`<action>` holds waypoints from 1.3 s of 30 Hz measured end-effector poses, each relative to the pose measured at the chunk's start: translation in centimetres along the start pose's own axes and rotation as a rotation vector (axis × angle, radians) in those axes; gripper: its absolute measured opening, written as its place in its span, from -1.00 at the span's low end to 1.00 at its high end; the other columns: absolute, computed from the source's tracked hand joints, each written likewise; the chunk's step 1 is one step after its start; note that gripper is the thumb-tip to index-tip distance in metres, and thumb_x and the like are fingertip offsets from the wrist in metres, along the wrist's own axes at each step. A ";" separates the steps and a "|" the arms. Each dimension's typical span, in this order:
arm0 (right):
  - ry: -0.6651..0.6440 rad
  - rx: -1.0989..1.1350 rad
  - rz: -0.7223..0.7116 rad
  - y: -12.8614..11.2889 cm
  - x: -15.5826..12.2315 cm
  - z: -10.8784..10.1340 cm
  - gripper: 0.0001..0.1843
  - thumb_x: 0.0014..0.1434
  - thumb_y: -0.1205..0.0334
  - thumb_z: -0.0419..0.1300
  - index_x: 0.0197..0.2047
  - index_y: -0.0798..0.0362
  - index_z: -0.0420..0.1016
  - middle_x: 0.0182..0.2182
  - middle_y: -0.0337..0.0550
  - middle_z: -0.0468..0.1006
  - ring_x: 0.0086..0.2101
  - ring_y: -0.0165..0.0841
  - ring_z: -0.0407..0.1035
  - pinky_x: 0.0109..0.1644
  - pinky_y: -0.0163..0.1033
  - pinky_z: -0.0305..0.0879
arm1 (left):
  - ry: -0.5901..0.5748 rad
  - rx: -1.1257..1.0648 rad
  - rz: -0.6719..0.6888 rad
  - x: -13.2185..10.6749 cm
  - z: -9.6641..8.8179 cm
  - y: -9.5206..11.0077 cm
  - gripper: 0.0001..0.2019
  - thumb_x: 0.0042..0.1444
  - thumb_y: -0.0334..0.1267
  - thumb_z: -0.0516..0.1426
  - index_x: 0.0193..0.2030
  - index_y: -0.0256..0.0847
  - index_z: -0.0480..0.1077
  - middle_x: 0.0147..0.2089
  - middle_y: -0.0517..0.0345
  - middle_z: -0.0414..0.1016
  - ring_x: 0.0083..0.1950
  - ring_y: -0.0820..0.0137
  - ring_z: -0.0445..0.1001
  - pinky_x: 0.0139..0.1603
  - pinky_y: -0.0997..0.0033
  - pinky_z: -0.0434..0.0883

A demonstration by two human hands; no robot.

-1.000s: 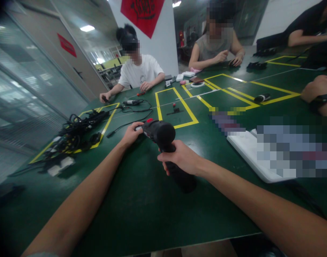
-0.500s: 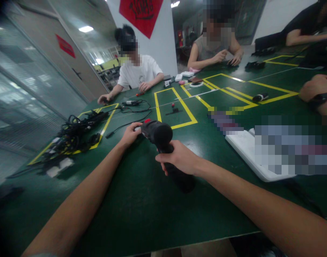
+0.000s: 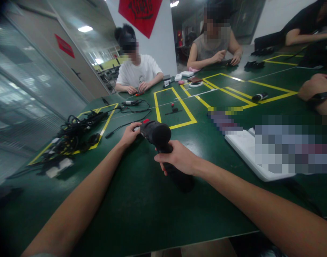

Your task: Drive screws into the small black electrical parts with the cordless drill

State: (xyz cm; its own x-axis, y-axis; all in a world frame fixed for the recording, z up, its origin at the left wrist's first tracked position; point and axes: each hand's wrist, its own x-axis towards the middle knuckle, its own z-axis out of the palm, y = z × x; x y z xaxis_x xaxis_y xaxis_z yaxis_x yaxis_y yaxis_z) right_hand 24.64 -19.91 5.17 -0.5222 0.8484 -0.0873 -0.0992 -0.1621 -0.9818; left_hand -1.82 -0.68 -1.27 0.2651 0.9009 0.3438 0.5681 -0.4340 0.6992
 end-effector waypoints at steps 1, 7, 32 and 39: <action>-0.002 -0.001 0.001 0.0 0.0 0.0 -0.64 0.10 0.15 0.30 -0.10 0.09 0.33 -0.54 -0.29 0.45 -0.55 -0.38 0.39 -0.41 -0.21 0.37 | 0.000 -0.001 0.001 0.0 0.0 0.0 -0.69 0.04 -0.09 0.22 -0.09 -0.14 0.54 -0.02 0.09 0.52 0.06 0.22 0.42 0.18 0.20 0.30; 0.000 0.006 0.010 0.0 0.0 -0.2 -0.65 0.10 0.13 0.30 -0.11 0.08 0.33 -0.53 -0.28 0.46 -0.54 -0.38 0.39 -0.41 -0.21 0.37 | 0.005 -0.013 0.004 0.0 0.1 -0.3 -0.69 0.03 -0.09 0.23 -0.08 -0.12 0.54 -0.01 0.10 0.52 0.06 0.23 0.43 0.17 0.21 0.31; -0.021 -0.011 -0.024 0.2 0.1 -0.4 -0.68 0.12 0.10 0.29 -0.16 0.08 0.33 -0.54 -0.29 0.46 -0.55 -0.39 0.39 -0.41 -0.22 0.35 | 0.011 -0.012 -0.025 -0.1 0.1 -0.1 -0.63 -0.01 -0.07 0.26 -0.05 -0.11 0.54 0.01 0.09 0.49 0.04 0.23 0.43 0.14 0.21 0.35; -0.019 -0.013 -0.009 0.2 0.1 -0.4 -0.69 0.11 0.11 0.29 -0.16 0.07 0.33 -0.54 -0.29 0.45 -0.55 -0.38 0.39 -0.41 -0.22 0.34 | 0.011 -0.016 -0.036 -0.1 0.1 -0.1 -0.64 -0.01 -0.08 0.25 -0.06 -0.11 0.54 0.01 0.09 0.50 0.03 0.21 0.43 0.14 0.18 0.35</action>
State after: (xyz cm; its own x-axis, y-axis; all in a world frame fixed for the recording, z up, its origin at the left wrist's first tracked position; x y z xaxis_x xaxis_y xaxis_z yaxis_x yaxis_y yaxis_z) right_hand 24.91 -19.64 4.93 -0.5372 0.8401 -0.0751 -0.0934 -0.1477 -0.9846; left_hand -1.88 -0.71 -1.43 0.2363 0.9156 0.3253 0.5643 -0.4018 0.7212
